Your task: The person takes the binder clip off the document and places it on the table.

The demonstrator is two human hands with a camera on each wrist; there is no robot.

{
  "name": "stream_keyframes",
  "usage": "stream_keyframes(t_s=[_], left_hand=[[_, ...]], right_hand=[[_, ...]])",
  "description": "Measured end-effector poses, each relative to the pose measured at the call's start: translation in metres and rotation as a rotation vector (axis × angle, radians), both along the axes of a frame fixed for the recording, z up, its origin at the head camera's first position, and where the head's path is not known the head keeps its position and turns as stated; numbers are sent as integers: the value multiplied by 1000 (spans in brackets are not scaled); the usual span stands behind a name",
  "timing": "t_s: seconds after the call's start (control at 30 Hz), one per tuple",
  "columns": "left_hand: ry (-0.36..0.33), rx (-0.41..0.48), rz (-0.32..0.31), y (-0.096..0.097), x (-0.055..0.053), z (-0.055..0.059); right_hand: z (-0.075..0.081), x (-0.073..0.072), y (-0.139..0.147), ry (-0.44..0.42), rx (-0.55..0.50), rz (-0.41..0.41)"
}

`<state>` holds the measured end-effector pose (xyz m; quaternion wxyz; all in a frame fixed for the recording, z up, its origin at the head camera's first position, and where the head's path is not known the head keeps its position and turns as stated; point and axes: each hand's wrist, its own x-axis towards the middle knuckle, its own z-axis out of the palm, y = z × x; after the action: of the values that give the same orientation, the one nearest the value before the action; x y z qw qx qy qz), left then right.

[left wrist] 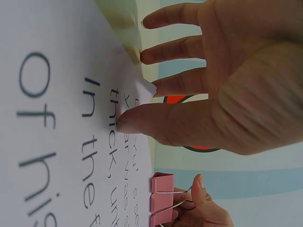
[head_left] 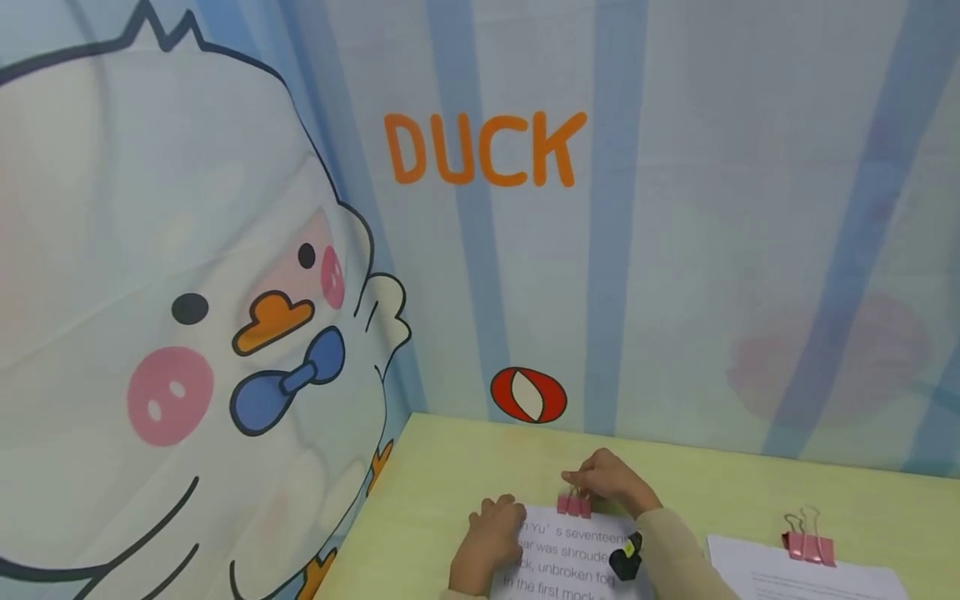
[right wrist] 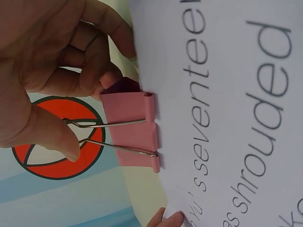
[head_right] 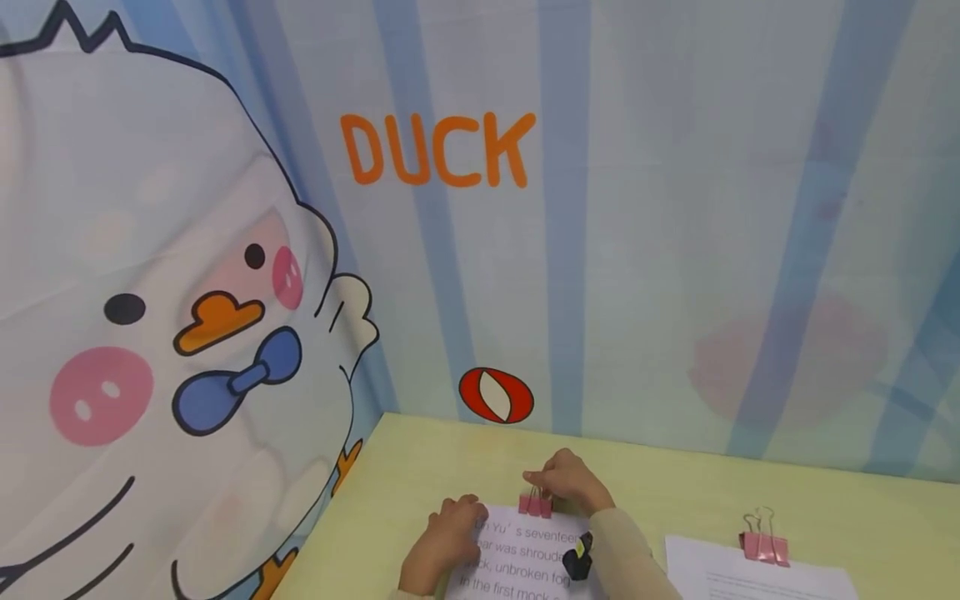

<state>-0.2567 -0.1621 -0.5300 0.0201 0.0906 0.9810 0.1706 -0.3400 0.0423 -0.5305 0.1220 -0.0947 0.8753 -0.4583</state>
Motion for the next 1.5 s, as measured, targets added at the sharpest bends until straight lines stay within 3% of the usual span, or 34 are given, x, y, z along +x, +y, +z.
stream_keyframes(t_s=[0.43, 0.7, 1.23, 1.5], left_hand=[[-4, 0, -9, -2, -1, 1], [9, -12, -11, -2, -3, 2], [-30, 45, -17, -5, -2, -4], [-23, 62, -12, -6, -4, -4]], right_hand=[[4, -6, -3, -19, -78, 15], [4, -10, -4, -12, -47, 18], [18, -9, -1, -30, -91, 132], [24, -11, 5, -50, -74, 133]])
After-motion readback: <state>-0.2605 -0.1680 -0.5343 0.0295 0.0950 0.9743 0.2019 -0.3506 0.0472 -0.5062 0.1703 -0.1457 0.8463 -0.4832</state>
